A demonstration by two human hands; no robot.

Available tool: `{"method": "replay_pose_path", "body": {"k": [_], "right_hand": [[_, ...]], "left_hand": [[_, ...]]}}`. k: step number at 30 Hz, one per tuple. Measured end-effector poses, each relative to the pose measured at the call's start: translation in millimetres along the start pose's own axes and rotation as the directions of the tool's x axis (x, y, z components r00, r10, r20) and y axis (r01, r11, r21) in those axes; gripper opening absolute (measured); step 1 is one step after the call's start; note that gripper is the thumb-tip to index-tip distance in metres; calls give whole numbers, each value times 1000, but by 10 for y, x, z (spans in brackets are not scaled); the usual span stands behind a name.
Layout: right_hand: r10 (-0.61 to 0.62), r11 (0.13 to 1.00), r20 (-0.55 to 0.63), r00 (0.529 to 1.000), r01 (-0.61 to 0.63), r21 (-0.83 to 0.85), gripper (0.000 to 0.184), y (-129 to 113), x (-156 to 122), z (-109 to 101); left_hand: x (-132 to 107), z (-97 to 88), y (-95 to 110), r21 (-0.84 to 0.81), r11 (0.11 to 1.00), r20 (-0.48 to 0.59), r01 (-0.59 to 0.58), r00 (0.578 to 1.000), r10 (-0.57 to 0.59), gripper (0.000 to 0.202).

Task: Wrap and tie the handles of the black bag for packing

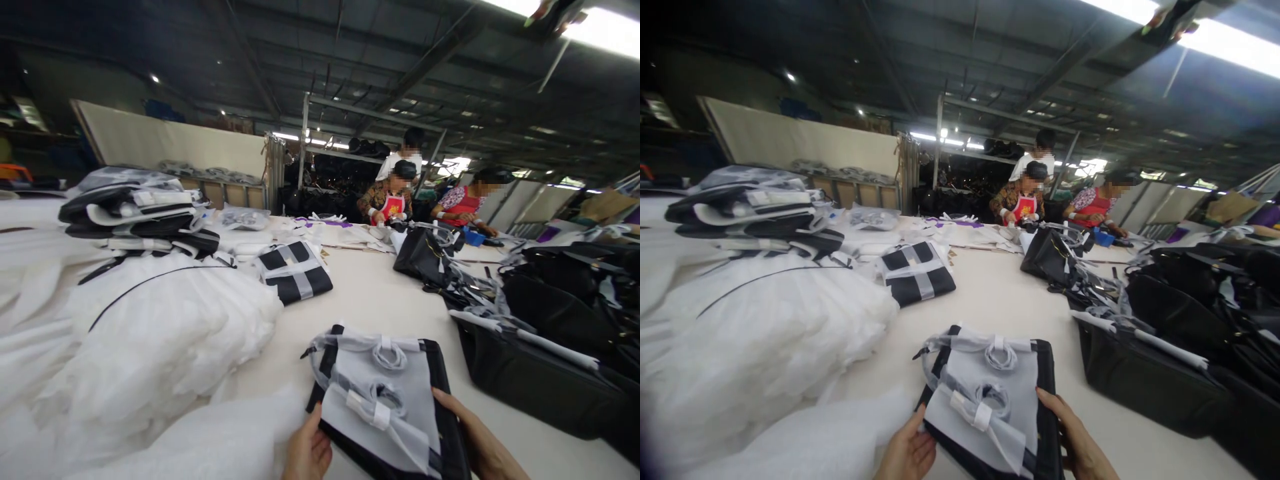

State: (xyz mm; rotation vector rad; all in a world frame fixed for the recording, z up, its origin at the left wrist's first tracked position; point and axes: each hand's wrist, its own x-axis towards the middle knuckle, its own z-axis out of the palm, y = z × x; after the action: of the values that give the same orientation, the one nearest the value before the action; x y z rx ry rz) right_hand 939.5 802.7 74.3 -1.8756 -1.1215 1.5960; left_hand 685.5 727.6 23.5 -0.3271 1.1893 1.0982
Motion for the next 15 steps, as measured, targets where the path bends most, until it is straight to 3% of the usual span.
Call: {"method": "replay_pose_path", "body": {"k": [5, 9, 12, 15], "right_hand": [[87, 958, 77, 993, -105, 268, 38, 59, 44, -89], [90, 926, 67, 994, -109, 362, 25, 101, -19, -178], [131, 882, 59, 990, -143, 449, 21, 179, -78, -275], [147, 855, 21, 989, -137, 500, 20, 299, -103, -401]], "left_hand": [[-17, 141, -36, -39, 999, -46, 3, 999, -5, 34], [20, 228, -142, -83, 994, -48, -72, 996, 69, 27], [41, 262, -203, 2, 973, 1, -232, 973, 232, 38], [19, 323, -251, 111, 894, 87, -435, 900, 427, 55]]}}
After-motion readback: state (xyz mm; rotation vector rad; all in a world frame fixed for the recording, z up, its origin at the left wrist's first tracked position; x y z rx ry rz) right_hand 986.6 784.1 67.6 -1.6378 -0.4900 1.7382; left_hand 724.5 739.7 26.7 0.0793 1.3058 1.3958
